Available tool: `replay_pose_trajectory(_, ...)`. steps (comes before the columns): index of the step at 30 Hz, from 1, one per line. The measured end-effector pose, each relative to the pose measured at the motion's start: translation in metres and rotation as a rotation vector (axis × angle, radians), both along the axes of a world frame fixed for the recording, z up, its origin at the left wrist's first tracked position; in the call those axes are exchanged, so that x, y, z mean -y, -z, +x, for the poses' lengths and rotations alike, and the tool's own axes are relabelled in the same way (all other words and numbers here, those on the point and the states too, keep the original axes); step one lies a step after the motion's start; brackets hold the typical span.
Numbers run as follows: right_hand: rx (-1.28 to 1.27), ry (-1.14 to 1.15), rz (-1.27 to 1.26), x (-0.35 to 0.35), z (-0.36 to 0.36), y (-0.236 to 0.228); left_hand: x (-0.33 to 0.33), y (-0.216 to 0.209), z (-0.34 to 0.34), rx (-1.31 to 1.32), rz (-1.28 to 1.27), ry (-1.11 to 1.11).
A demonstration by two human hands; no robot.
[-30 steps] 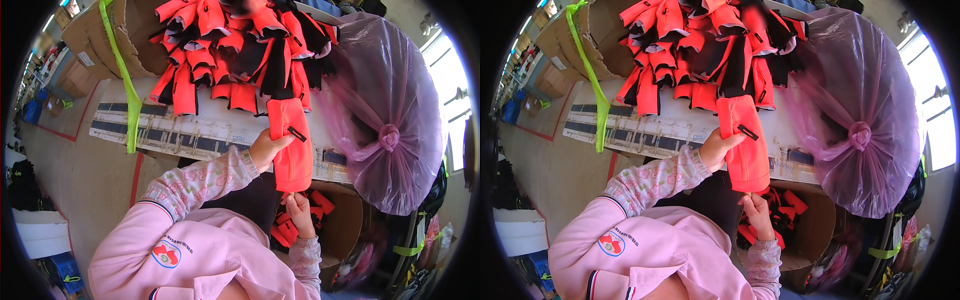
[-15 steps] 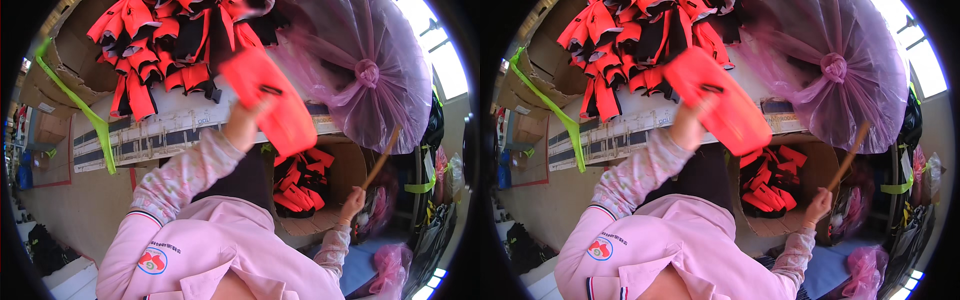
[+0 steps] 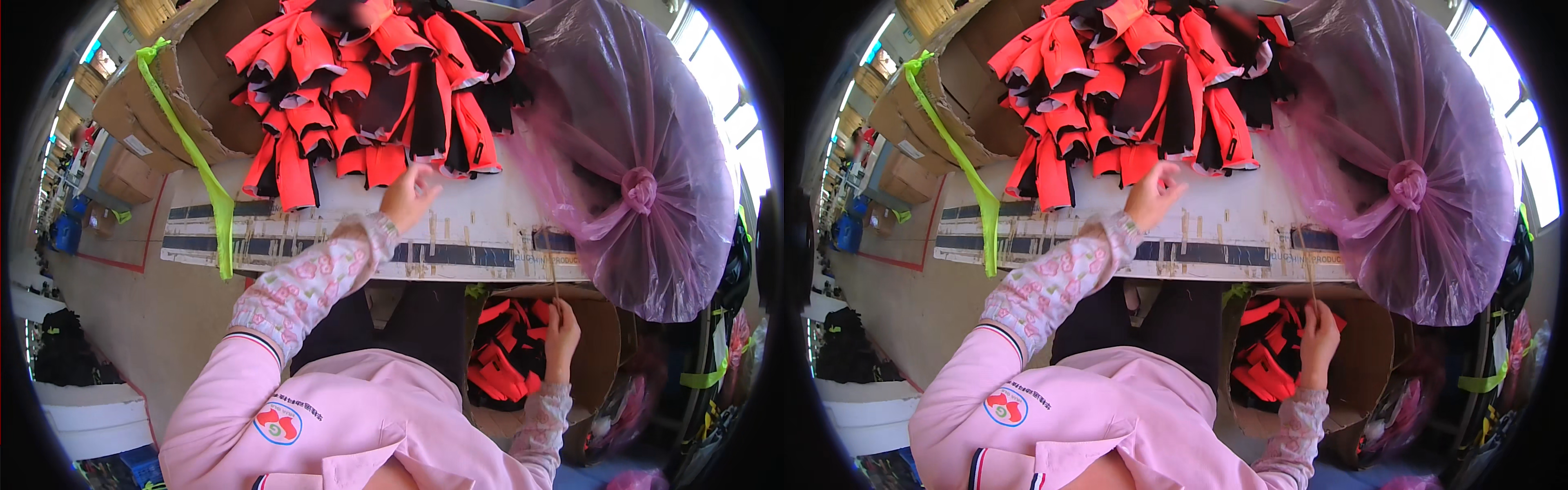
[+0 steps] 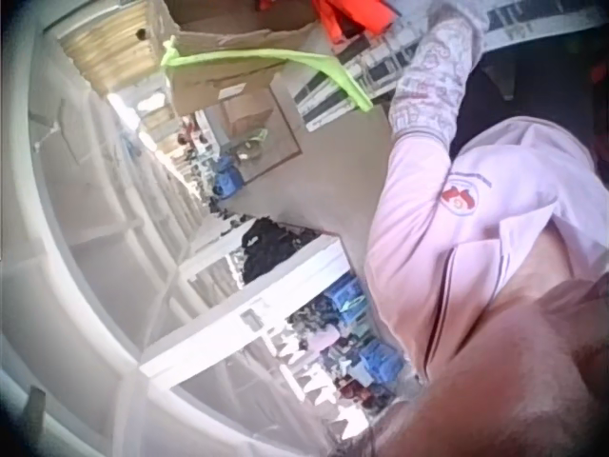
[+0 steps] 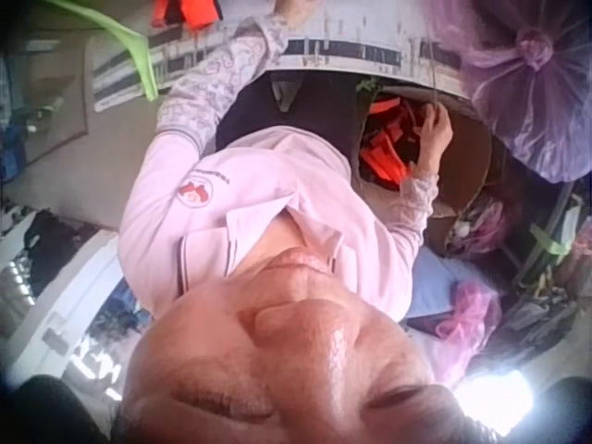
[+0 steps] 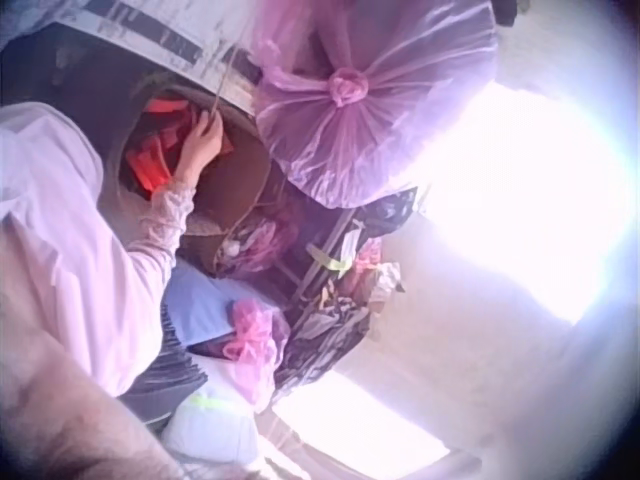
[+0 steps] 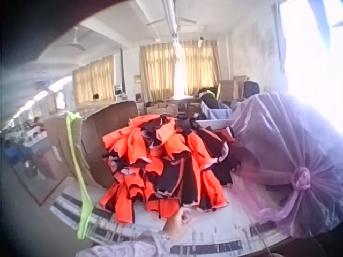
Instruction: Using a wooden rod to push flotation foam into the black and orange pockets of a life jacket fabric assembly.
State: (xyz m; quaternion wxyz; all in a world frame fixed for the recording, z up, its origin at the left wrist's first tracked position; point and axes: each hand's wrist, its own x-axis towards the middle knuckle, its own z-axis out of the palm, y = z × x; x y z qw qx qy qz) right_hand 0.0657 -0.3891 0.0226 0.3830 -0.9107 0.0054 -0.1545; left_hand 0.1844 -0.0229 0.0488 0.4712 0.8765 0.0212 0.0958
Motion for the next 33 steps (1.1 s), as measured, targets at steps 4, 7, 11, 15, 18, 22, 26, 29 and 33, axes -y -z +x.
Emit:
replay_pose_trajectory(4,-0.134,0.001,-0.195,-0.024,0.066,0.01,-0.015,-0.02,0.049,0.321,0.455,-0.2)
replay_pose_trajectory(7,0.016,0.018,-0.469,-0.042,0.092,0.01,-0.02,-0.031,0.072,-0.026,0.537,-0.197)
replay_pose_trajectory(11,0.312,-0.112,-0.445,-0.076,0.092,-0.007,-0.036,-0.033,0.068,0.256,0.584,-0.123)
replay_pose_trajectory(15,-0.05,-0.333,0.255,-0.123,0.072,-0.014,-0.019,-0.063,-0.002,0.253,0.669,0.229)
replay_pose_trajectory(18,-0.352,-0.528,0.633,-0.162,0.063,-0.037,0.003,-0.038,-0.055,0.19,0.855,0.463)
replay_pose_trajectory(22,-0.366,-0.551,0.371,-0.192,0.061,0.001,0.012,-0.009,-0.095,-0.043,0.745,0.502)
replay_pose_trajectory(26,-0.311,-0.4,0.426,-0.189,0.063,0.026,0.005,-0.001,-0.132,0.09,0.029,0.302)
replay_pose_trajectory(29,-0.342,-0.393,0.459,-0.191,0.06,0.035,-0.007,0.035,-0.163,-0.176,-0.354,0.108)
replay_pose_trajectory(33,-0.463,-0.422,0.635,-0.21,0.037,0.014,-0.011,0.061,-0.174,-0.386,-0.75,0.203)
